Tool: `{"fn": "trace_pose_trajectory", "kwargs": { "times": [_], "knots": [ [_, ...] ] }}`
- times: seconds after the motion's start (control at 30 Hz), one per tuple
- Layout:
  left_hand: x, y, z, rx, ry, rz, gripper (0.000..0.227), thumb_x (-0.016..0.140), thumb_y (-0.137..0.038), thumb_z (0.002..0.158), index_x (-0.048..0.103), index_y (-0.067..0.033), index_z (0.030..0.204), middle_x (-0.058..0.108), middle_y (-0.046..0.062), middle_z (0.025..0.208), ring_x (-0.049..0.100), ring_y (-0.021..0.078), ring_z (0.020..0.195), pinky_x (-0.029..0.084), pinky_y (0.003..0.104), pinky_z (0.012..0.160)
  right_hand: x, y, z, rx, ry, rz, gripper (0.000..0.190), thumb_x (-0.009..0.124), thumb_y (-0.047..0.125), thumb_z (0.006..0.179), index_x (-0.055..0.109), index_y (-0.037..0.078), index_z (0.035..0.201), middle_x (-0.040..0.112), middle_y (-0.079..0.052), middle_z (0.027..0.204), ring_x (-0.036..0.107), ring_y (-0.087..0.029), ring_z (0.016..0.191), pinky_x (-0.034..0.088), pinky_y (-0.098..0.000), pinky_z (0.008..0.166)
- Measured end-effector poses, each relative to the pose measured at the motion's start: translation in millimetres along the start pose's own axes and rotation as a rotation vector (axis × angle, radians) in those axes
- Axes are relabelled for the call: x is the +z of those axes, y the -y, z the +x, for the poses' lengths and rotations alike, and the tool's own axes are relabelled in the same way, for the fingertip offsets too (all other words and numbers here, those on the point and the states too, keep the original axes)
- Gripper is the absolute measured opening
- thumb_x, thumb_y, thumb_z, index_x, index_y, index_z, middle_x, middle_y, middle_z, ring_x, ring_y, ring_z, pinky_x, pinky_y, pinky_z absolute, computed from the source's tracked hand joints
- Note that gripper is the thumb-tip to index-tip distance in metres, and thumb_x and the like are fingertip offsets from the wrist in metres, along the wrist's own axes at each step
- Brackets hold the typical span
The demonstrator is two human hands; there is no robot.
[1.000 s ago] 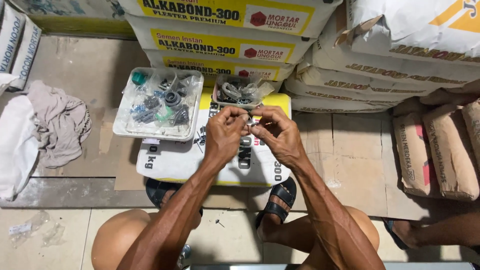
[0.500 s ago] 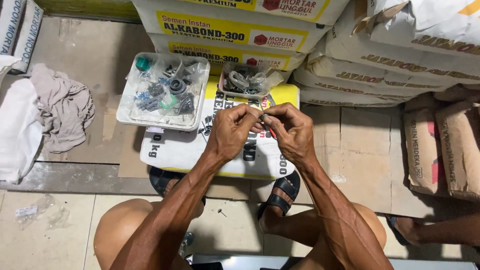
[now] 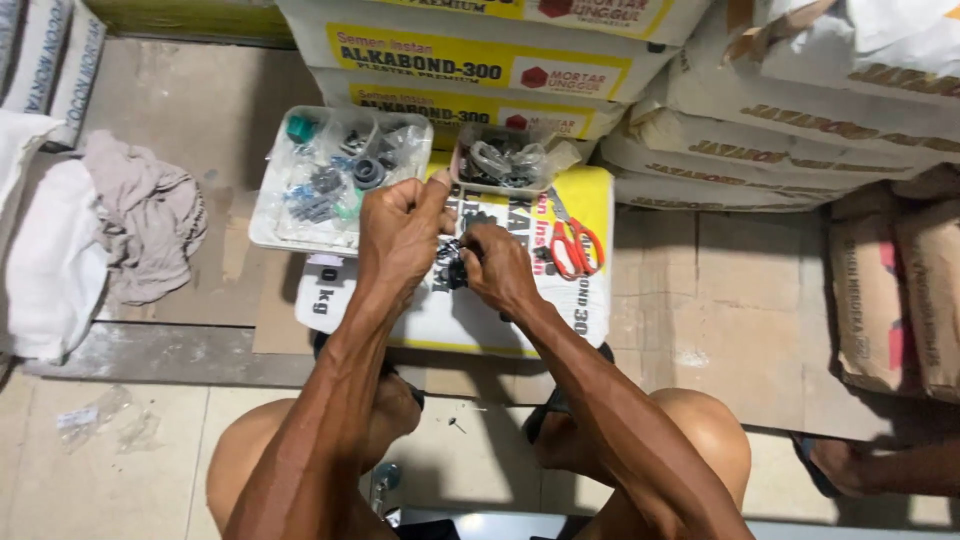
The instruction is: The person sits and repeatedly picks up small metal fasteners and plastic anchors, inserting the fasteners into the anchors by hand. The assembled pieces are placed into a small container on a cement bag. A pair of scissors rests nearby but is not used.
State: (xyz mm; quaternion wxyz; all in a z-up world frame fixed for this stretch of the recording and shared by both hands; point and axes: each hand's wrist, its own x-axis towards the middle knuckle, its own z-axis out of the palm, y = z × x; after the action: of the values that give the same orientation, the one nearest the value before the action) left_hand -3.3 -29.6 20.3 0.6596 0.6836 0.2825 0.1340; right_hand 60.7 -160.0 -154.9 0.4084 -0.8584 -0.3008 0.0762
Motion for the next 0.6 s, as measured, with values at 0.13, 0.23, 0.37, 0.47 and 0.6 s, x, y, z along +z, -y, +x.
{"fn": "trace_pose_trajectory", "kwargs": {
  "times": [0.13, 0.23, 0.37, 0.47, 0.6],
  "knots": [
    [-10, 8, 6, -0.045, 0.038, 0.036, 0.031, 0.072, -0.03, 0.091, 0.07, -0.0101, 0.067, 0.068, 0.009, 0.059, 0.062, 0.0129, 0.057, 0.052, 0.028, 0.058, 21, 16, 12, -0.14, 0.002, -0.198, 0.011, 0.073, 0.011, 0.084, 0.069, 0.004, 0.091, 0.063, -0.017, 0.091, 0.063, -0.041, 0.093, 0.053, -0.0506, 0.081],
    [-17, -4, 0, -0.02, 0.077, 0.001, 0.033, 0.073, -0.031, 0.09, 0.068, -0.0097, 0.065, 0.062, 0.005, 0.055, 0.054, 0.0085, 0.058, 0.046, 0.023, 0.054, 49, 2, 18, -0.205, -0.031, -0.387, 0.007, 0.072, 0.01, 0.082, 0.071, 0.007, 0.088, 0.058, -0.009, 0.094, 0.058, -0.03, 0.093, 0.047, -0.0407, 0.079],
    [-26, -5, 5, 0.013, 0.065, 0.002, 0.032, 0.07, -0.026, 0.09, 0.066, -0.0083, 0.065, 0.061, 0.005, 0.054, 0.051, 0.0079, 0.06, 0.043, 0.023, 0.055, 70, -18, 25, -0.256, -0.003, -0.44, 0.009, 0.07, 0.014, 0.08, 0.07, 0.01, 0.088, 0.057, -0.008, 0.1, 0.055, -0.028, 0.098, 0.044, -0.0423, 0.083],
    [-30, 8, 11, 0.024, 0.077, -0.016, 0.032, 0.071, -0.027, 0.091, 0.067, -0.0078, 0.065, 0.065, 0.008, 0.056, 0.054, 0.0088, 0.06, 0.045, 0.024, 0.057, 83, -41, 20, -0.229, 0.008, -0.407, 0.013, 0.071, 0.016, 0.078, 0.07, 0.013, 0.091, 0.057, -0.006, 0.105, 0.055, -0.028, 0.102, 0.043, -0.0439, 0.086],
    [-30, -1, 7, 0.025, 0.087, -0.031, 0.031, 0.071, -0.028, 0.09, 0.068, -0.0089, 0.066, 0.068, 0.008, 0.058, 0.056, 0.0083, 0.06, 0.047, 0.024, 0.059, 67, -61, 16, -0.08, -0.062, -0.269, 0.019, 0.067, 0.005, 0.078, 0.072, 0.011, 0.095, 0.061, -0.01, 0.098, 0.06, -0.032, 0.097, 0.048, -0.0438, 0.086]
  ]
}}
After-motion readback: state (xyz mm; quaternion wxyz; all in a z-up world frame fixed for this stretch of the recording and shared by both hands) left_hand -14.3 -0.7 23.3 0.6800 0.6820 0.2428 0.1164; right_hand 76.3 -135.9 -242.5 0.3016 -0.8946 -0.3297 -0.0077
